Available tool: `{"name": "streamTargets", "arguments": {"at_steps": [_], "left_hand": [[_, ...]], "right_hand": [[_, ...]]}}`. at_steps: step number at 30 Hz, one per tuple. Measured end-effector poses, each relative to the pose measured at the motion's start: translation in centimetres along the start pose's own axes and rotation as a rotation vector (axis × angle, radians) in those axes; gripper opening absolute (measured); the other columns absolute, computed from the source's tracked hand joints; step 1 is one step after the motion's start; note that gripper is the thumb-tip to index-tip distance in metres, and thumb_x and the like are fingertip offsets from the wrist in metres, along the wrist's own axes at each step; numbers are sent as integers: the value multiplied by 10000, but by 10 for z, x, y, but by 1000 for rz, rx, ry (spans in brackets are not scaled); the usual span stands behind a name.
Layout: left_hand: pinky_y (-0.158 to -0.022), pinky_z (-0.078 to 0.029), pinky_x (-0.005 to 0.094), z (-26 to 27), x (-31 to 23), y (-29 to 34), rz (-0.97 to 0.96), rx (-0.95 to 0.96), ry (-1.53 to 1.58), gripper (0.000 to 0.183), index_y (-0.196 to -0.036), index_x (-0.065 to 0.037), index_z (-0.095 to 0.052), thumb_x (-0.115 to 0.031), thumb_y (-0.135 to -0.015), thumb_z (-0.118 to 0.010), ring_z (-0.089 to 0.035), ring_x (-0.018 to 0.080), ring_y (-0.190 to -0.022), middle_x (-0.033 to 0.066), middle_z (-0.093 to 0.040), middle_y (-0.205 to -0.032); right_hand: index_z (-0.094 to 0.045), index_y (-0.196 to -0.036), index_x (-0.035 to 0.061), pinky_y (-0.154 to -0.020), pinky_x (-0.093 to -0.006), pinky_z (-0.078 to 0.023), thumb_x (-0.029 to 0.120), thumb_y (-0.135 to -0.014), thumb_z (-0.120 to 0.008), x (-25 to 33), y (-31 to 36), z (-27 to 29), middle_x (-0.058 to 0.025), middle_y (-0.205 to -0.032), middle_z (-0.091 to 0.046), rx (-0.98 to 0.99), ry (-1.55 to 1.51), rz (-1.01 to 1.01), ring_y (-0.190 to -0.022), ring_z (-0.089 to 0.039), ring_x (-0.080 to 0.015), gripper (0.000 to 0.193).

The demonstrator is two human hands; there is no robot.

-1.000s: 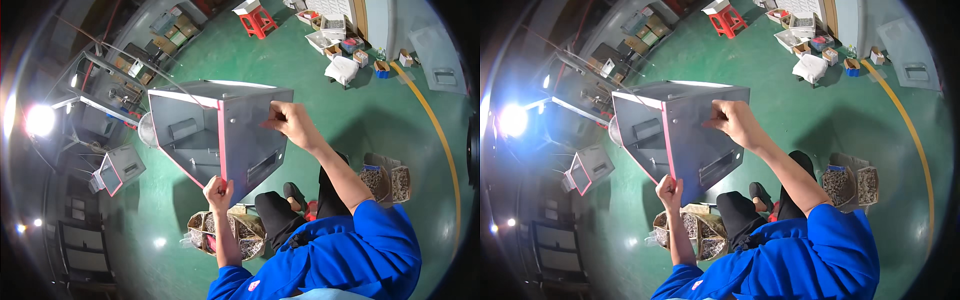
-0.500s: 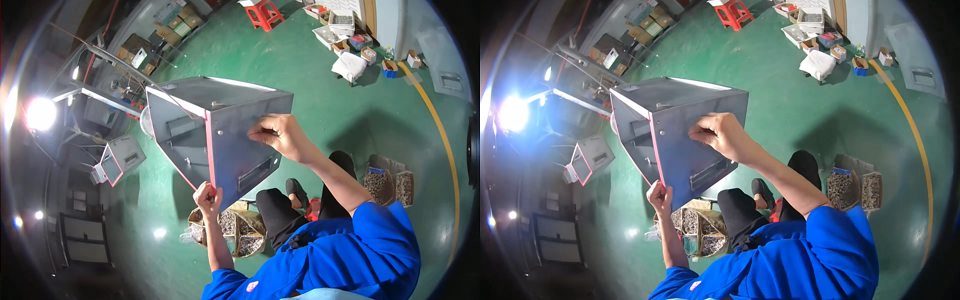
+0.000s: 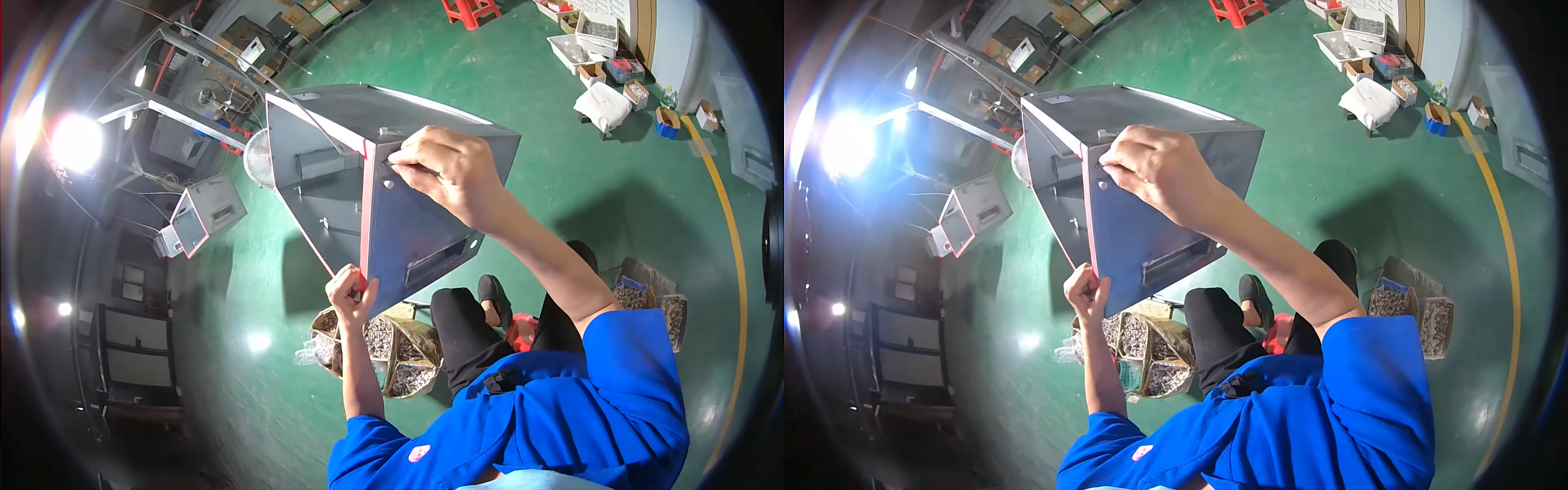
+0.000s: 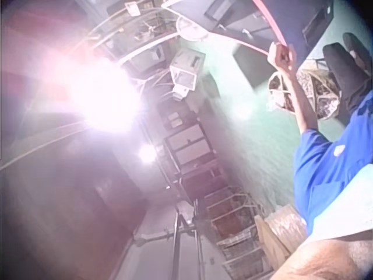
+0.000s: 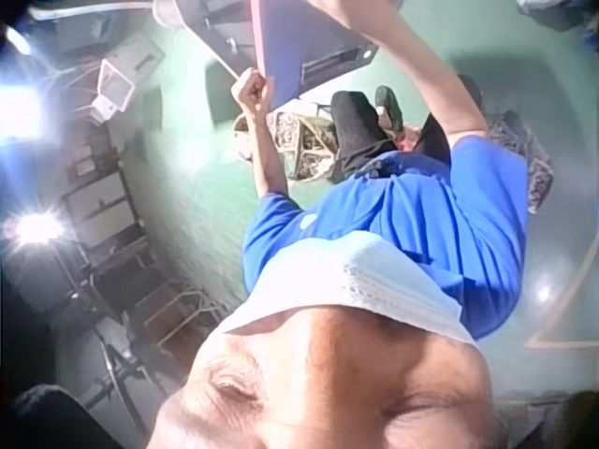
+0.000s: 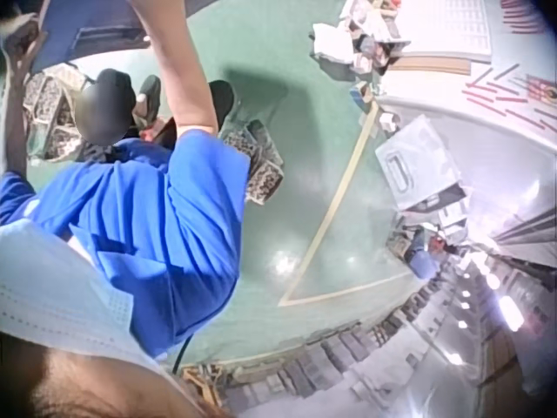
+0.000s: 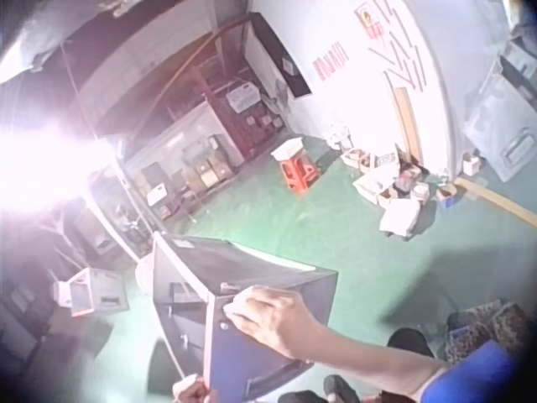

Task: Manually inserting and tightening screws on the corners of small metal enclosures.

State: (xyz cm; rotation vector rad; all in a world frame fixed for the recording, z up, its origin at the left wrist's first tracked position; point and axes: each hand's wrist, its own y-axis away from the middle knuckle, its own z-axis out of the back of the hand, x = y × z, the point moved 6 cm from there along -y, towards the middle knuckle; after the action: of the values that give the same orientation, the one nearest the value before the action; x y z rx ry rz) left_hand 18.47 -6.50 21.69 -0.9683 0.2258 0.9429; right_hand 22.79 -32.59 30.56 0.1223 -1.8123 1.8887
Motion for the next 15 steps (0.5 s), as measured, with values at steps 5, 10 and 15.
{"name": "streamTargets", "arguments": {"at_steps": [5,10,15], "left_hand": [[-456,-166,270,3,13,3,39,-64,66,303,-590,-15,-383,1,-619,-684,-255,107,-482,7,-280,-549],[-466,-161,265,10,21,3,5,-67,53,351,-569,-26,-348,-26,-648,-690,-256,104,-478,2,-276,-536],[-470,-167,264,18,28,5,-8,-101,42,355,-562,-35,-336,-25,-633,-684,-259,105,-480,3,-283,-539]], "right_hand": [[-617,-844,2,-610,-325,-521,38,-701,-686,17,0,-12,-80,-816,-598,36,245,290,-728,-612,-224,163],[-554,-755,39,-592,-305,-515,125,-744,-696,15,-2,-27,-65,-752,-537,8,420,311,-696,-591,-201,167],[-520,-752,55,-569,-295,-514,196,-784,-679,20,-4,-38,-72,-733,-548,-47,519,325,-683,-612,-192,214]]}}
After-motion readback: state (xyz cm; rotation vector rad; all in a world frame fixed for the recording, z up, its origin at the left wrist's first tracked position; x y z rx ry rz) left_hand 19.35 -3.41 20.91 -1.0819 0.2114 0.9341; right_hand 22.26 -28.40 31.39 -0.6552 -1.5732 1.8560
